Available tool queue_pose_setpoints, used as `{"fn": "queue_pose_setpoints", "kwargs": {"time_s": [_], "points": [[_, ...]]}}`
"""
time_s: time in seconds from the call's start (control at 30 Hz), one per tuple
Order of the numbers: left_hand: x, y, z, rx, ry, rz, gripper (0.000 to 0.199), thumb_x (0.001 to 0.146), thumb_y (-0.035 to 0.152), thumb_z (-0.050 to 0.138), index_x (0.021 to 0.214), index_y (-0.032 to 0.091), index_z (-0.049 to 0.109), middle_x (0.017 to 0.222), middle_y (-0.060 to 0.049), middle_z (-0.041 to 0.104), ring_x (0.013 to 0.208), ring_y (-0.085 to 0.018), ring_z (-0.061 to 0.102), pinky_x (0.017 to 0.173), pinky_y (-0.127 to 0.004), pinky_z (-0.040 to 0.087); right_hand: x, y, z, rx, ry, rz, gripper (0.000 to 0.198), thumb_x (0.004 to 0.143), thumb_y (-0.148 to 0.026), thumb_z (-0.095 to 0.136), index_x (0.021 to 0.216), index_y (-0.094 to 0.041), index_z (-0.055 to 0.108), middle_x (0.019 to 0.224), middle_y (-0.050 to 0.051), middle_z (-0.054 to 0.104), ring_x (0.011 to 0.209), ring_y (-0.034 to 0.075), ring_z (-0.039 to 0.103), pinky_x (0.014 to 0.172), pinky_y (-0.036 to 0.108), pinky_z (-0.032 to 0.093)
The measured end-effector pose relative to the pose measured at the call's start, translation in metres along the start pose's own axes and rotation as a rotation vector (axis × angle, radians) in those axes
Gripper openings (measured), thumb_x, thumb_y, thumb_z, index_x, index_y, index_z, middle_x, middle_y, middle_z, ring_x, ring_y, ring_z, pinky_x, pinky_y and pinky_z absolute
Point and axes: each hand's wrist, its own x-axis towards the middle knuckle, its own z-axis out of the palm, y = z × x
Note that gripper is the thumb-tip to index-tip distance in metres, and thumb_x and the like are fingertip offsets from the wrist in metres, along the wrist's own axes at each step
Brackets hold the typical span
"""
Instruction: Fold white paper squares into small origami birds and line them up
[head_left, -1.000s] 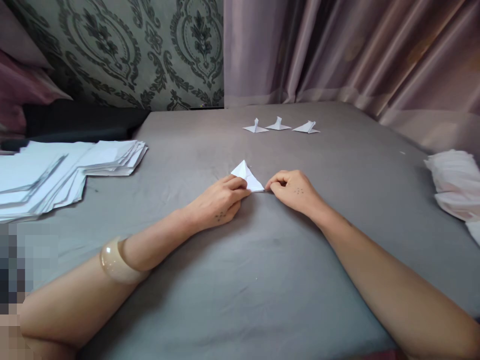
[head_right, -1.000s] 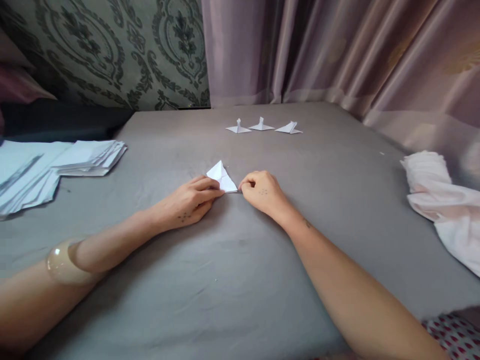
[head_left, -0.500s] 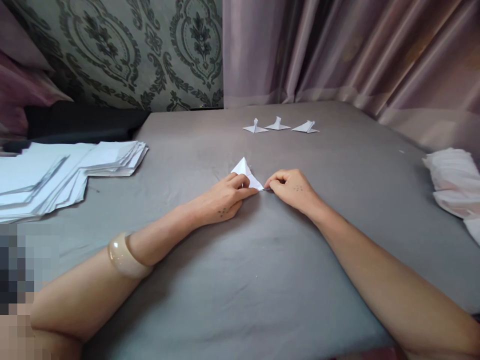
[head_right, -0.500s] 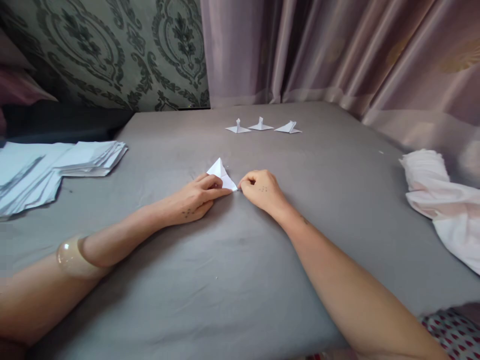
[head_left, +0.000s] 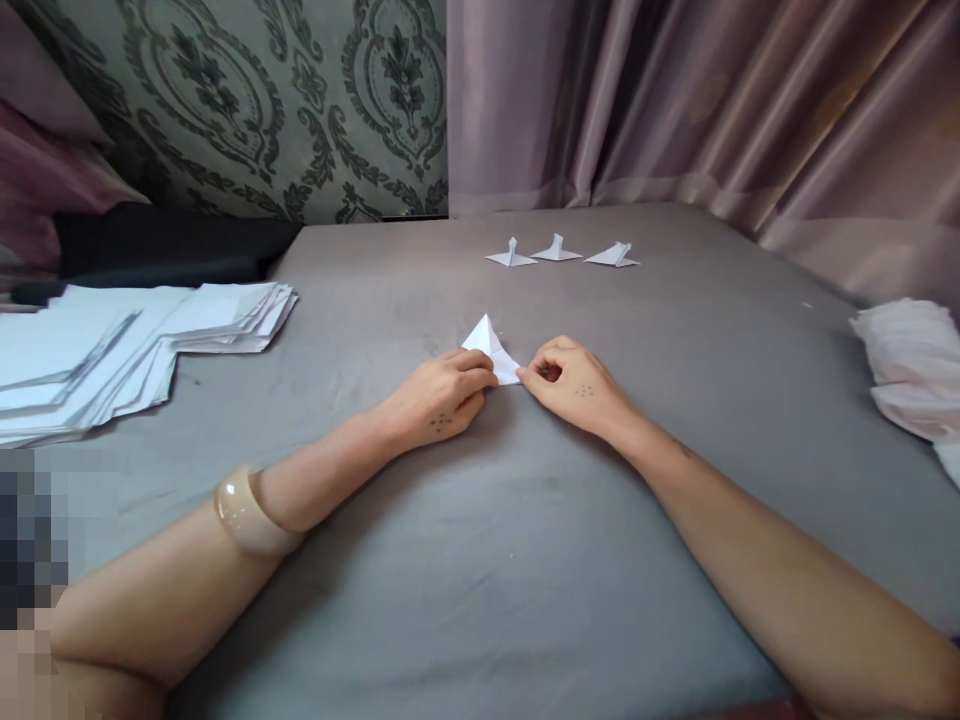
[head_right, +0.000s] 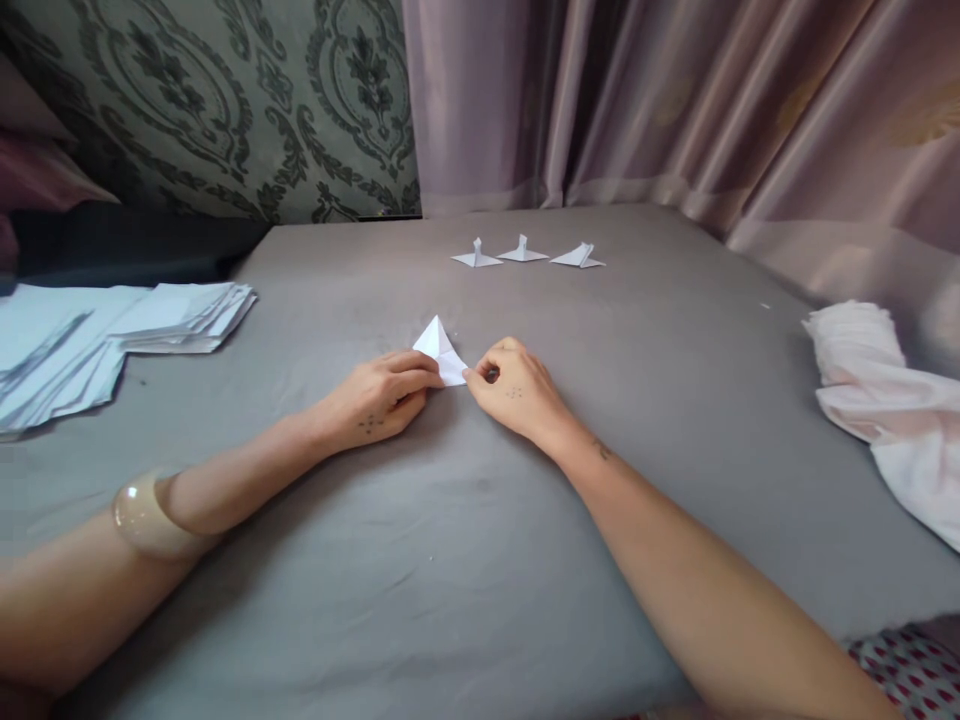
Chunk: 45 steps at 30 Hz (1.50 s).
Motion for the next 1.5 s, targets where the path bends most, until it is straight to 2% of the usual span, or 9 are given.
{"fn": "queue_pose_setpoints", "kwargs": {"time_s": [0.2, 0.53, 0.7, 0.77, 0.93, 1.13, 1.23, 1.4, 1.5], "points": [[-0.001, -0.003, -0.001, -0.042, 0.053, -0.089, 0.031, 0.082, 0.007, 0.039, 0.093, 0.014, 0.067, 0.108, -0.01, 0.064, 0.085, -0.016, 0.064, 0.078, -0.029, 0.052, 0.001, 0.004, 0.004, 0.107, 0.015, -0.017, 0.019, 0.076, -0.034, 0.063, 0.064, -0.02, 0.063, 0.094, 0.003, 0.063, 0.066, 0.012, 0.054, 0.07, 0.031, 0.046], [0.0, -0.001, -0.013, 0.042, -0.114, 0.013, 0.033, 0.083, 0.005, 0.037, 0.086, 0.015, 0.068, 0.099, -0.008, 0.069, 0.097, -0.021, 0.062, 0.085, -0.033, 0.051, 0.0, 0.004, 0.001, 0.061, -0.042, -0.047, 0.019, 0.077, -0.03, 0.062, 0.062, -0.018, 0.061, 0.098, 0.004, 0.062, 0.064, 0.01, 0.053, 0.065, 0.029, 0.044], [-0.002, -0.003, -0.014, 0.033, -0.097, 0.013, 0.031, 0.082, 0.005, 0.037, 0.083, 0.016, 0.066, 0.098, -0.008, 0.069, 0.095, -0.019, 0.063, 0.084, -0.031, 0.051, 0.0, 0.005, 0.002, 0.044, -0.03, -0.066, 0.018, 0.076, -0.028, 0.062, 0.061, -0.018, 0.06, 0.096, 0.004, 0.062, 0.063, 0.01, 0.052, 0.065, 0.028, 0.044], [-0.003, -0.004, -0.013, 0.027, -0.071, -0.013, 0.032, 0.081, 0.004, 0.036, 0.088, 0.016, 0.065, 0.099, -0.008, 0.068, 0.093, -0.019, 0.063, 0.084, -0.032, 0.051, 0.001, 0.006, 0.003, 0.044, -0.025, -0.072, 0.018, 0.076, -0.028, 0.062, 0.061, -0.019, 0.06, 0.095, 0.003, 0.063, 0.063, 0.01, 0.053, 0.065, 0.028, 0.044], [-0.004, -0.003, -0.004, 0.145, -0.095, 0.016, 0.045, 0.086, 0.008, 0.038, 0.126, 0.018, 0.055, 0.102, -0.01, 0.061, 0.096, -0.021, 0.056, 0.08, -0.032, 0.05, 0.001, 0.007, 0.003, 0.04, -0.015, -0.101, 0.018, 0.076, -0.028, 0.061, 0.061, -0.019, 0.061, 0.094, 0.003, 0.063, 0.064, 0.011, 0.053, 0.065, 0.029, 0.044], [-0.004, -0.002, -0.001, 0.16, -0.1, 0.025, 0.04, 0.088, 0.009, 0.038, 0.117, 0.017, 0.063, 0.099, -0.011, 0.06, 0.091, -0.021, 0.056, 0.079, -0.034, 0.049, 0.0, 0.005, 0.001, 0.017, -0.035, -0.083, 0.014, 0.075, -0.025, 0.06, 0.062, -0.019, 0.062, 0.097, 0.003, 0.063, 0.066, 0.011, 0.055, 0.067, 0.029, 0.045], [-0.007, -0.003, -0.002, 0.068, -0.034, -0.002, 0.037, 0.085, 0.006, 0.038, 0.11, 0.015, 0.063, 0.105, -0.011, 0.061, 0.095, -0.021, 0.058, 0.083, -0.034, 0.049, -0.001, 0.004, 0.001, 0.003, -0.029, -0.103, 0.01, 0.074, -0.021, 0.057, 0.065, -0.019, 0.062, 0.095, 0.003, 0.063, 0.069, 0.012, 0.056, 0.07, 0.03, 0.046], [-0.007, -0.006, -0.002, 0.079, 0.283, -0.102, 0.042, 0.084, 0.008, 0.042, 0.125, 0.016, 0.051, 0.124, -0.013, 0.055, 0.111, -0.022, 0.053, 0.095, -0.039, 0.045, -0.003, -0.004, 0.0, 0.09, 0.038, -0.207, 0.006, 0.075, -0.019, 0.054, 0.069, -0.019, 0.056, 0.09, 0.003, 0.063, 0.069, 0.012, 0.057, 0.07, 0.028, 0.047], [-0.007, -0.006, -0.003, 0.185, 0.284, -0.044, 0.049, 0.081, 0.007, 0.044, 0.129, 0.017, 0.049, 0.134, -0.011, 0.053, 0.129, -0.027, 0.04, 0.106, -0.046, 0.032, -0.006, -0.011, -0.002, 0.137, 0.031, -0.295, 0.006, 0.075, -0.017, 0.053, 0.069, -0.019, 0.054, 0.087, 0.003, 0.062, 0.067, 0.011, 0.056, 0.067, 0.026, 0.048]]}}
